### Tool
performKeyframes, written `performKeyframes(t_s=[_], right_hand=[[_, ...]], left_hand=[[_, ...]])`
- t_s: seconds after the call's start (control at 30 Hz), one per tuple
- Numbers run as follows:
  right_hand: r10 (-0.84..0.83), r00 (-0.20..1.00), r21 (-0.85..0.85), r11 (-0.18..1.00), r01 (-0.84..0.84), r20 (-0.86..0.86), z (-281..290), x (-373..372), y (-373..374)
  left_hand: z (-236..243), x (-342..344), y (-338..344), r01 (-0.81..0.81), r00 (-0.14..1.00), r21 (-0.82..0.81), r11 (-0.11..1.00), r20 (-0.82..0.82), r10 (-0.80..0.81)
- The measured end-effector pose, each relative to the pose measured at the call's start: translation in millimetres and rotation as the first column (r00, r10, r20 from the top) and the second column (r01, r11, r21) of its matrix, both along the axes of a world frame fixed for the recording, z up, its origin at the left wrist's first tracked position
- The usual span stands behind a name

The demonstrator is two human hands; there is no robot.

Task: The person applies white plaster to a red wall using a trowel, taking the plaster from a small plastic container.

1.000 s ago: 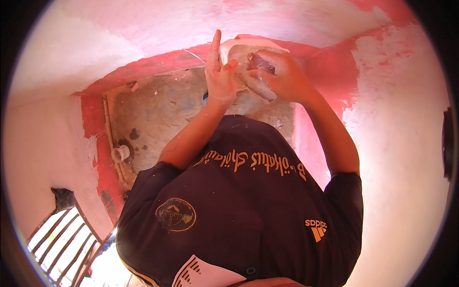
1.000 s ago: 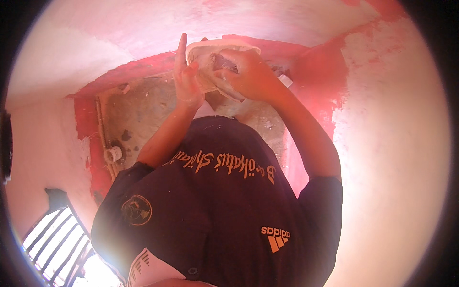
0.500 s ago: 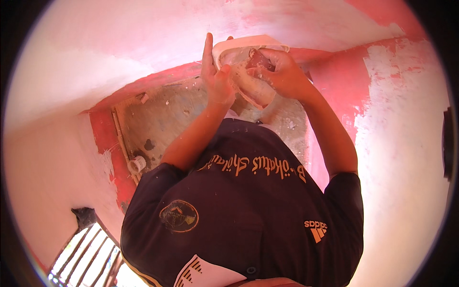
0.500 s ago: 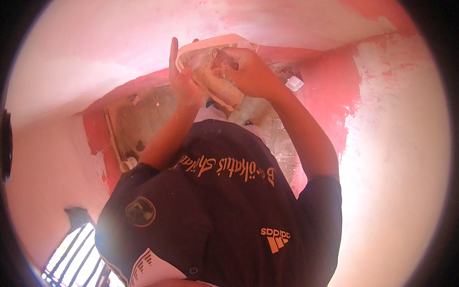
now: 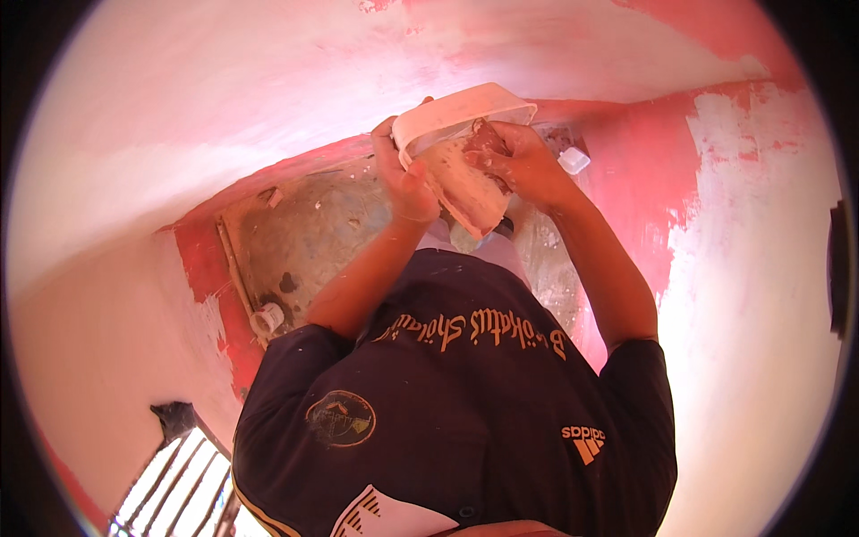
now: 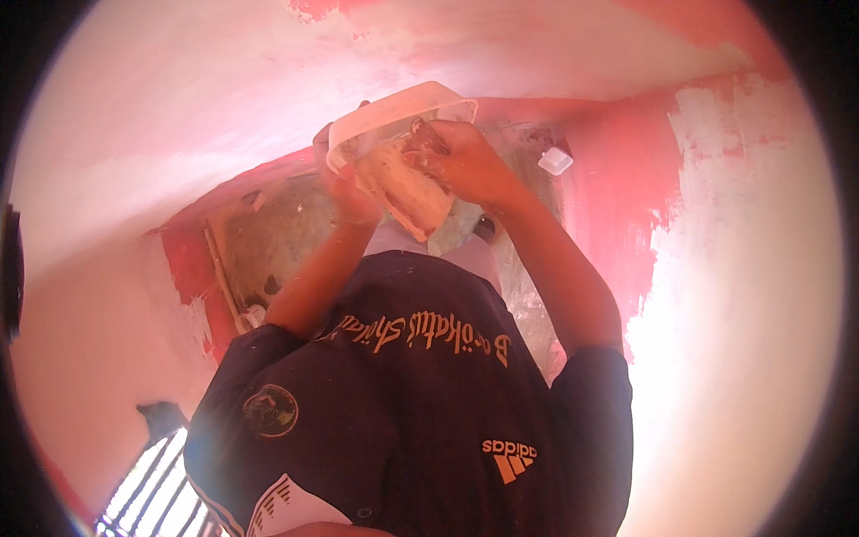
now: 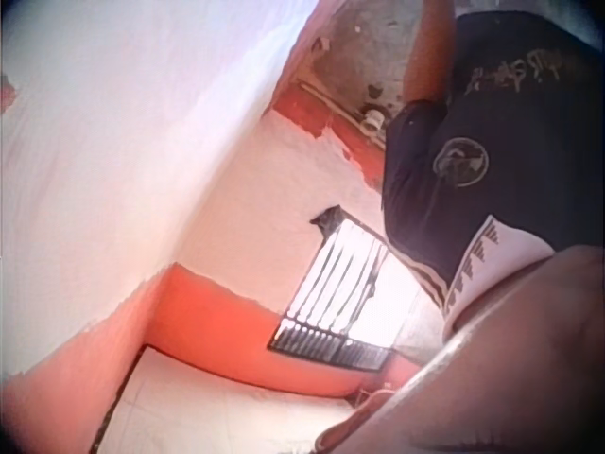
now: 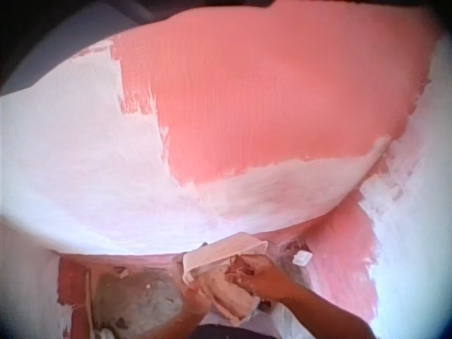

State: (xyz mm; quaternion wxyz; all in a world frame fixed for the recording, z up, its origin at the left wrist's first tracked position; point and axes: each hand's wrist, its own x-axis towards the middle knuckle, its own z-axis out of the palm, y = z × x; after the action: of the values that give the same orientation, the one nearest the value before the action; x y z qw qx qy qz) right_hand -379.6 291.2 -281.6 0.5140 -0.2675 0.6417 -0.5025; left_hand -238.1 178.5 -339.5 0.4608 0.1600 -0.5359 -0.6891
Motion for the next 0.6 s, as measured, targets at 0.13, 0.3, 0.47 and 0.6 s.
performKeyframes(t_s=[0.13,0.3,0.47,0.6], right_hand=[[0.021,0.998,-0.029,0.999,-0.020,0.060,2.1,-23.2,15.6],[0.032,0.991,-0.042,0.999,-0.026,0.134,3.4,-51.5,48.0],[0.087,0.986,-0.094,0.993,-0.074,0.146,-0.6,-75.7,74.8],[0.109,0.980,-0.064,0.993,-0.099,0.169,-1.1,-87.4,94.6]], left_hand=[[2.5,-21.0,27.0,-0.046,0.998,0.065,0.997,-0.035,0.048],[-7.7,-42.3,61.8,-0.035,0.993,0.095,0.995,-0.106,0.045],[-16.0,-54.9,88.6,-0.077,0.997,-0.056,0.995,0.009,0.078],[-9.2,-68.9,108.4,-0.148,0.989,-0.107,0.983,-0.041,0.145]])
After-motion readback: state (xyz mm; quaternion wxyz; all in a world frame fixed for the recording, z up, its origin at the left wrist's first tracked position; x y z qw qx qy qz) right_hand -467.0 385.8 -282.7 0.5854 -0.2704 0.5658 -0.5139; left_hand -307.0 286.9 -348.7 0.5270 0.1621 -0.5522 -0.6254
